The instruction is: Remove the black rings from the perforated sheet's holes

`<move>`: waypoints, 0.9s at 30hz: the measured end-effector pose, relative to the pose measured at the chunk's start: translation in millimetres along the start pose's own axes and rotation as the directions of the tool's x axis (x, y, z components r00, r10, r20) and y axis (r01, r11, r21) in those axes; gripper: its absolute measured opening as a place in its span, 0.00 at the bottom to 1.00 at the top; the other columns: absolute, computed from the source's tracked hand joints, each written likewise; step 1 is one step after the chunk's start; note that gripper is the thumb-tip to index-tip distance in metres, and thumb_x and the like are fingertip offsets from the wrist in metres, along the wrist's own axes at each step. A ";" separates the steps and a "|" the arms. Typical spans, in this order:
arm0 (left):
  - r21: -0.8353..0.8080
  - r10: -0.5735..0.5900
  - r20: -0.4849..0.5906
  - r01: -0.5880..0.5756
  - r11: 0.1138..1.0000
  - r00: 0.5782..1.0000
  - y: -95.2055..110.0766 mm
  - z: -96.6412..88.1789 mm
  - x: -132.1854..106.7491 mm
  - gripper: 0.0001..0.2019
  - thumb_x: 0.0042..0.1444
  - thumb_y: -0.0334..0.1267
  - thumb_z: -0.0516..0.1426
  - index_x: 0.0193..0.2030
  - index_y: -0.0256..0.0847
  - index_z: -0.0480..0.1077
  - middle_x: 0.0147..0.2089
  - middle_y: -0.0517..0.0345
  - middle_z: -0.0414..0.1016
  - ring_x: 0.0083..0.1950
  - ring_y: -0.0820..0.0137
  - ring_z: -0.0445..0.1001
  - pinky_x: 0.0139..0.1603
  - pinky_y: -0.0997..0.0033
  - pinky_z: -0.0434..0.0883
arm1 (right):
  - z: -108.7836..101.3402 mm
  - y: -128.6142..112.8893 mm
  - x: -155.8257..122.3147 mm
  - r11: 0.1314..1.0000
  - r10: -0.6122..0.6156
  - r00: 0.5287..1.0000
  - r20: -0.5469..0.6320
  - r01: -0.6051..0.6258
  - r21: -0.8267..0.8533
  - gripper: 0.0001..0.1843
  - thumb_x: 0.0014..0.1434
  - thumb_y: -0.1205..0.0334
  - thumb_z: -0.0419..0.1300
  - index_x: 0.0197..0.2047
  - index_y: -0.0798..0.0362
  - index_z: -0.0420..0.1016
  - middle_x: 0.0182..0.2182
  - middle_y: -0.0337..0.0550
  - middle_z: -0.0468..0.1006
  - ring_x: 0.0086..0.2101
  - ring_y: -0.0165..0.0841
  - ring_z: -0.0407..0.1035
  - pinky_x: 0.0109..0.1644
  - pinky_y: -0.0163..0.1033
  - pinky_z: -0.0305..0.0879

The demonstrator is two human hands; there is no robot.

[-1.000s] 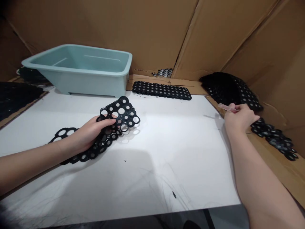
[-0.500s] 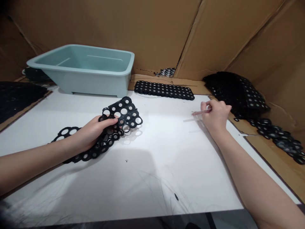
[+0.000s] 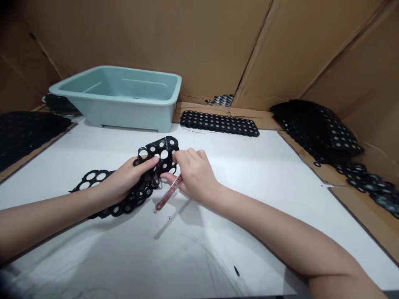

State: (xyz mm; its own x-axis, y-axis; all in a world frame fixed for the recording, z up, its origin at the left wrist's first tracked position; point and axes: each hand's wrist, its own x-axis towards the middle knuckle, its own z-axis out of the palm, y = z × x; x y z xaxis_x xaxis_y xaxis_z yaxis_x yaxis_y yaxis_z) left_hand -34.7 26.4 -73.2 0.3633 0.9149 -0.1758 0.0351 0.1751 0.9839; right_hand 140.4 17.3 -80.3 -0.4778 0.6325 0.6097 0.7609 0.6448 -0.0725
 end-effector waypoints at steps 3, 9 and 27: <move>0.038 0.016 -0.013 -0.016 0.999 1.000 -2.8 -1.9 0.7 0.15 0.51 0.49 0.53 0.37 0.39 0.70 0.39 0.55 0.76 0.42 0.65 0.72 0.45 0.66 0.66 | -6.0 -1.3 -3.0 0.999 -0.037 0.999 0.015 0.037 0.003 0.06 0.59 0.62 0.51 0.35 0.55 0.63 0.27 0.43 0.71 0.29 0.34 0.61 0.34 0.39 0.48; 0.097 0.014 0.009 -0.015 0.995 1.000 -4.1 -3.6 0.5 0.15 0.52 0.49 0.53 0.33 0.38 0.70 0.36 0.55 0.75 0.42 0.64 0.71 0.45 0.66 0.64 | -1.8 -11.2 -1.6 0.998 0.029 0.993 0.118 -0.036 0.052 0.12 0.59 0.56 0.51 0.36 0.57 0.64 0.27 0.43 0.70 0.29 0.32 0.61 0.34 0.38 0.49; 0.171 0.122 0.142 -0.146 0.974 0.982 -0.9 1.3 -0.7 0.11 0.53 0.46 0.52 0.31 0.39 0.65 0.32 0.62 0.68 0.36 0.70 0.66 0.39 0.71 0.62 | -13.1 -11.5 -32.1 0.947 -0.296 0.935 -0.196 0.314 0.071 0.06 0.57 0.73 0.50 0.36 0.54 0.62 0.19 0.33 0.62 0.22 0.26 0.55 0.31 0.35 0.51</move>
State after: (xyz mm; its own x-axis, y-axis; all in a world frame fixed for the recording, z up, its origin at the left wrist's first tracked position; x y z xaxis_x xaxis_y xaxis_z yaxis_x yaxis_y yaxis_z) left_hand -33.8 25.1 -73.9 0.4936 0.8683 -0.0483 0.1404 -0.0247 0.9898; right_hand 152.8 -16.1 -88.7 -0.5858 0.3168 0.7460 0.5391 0.8396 0.0669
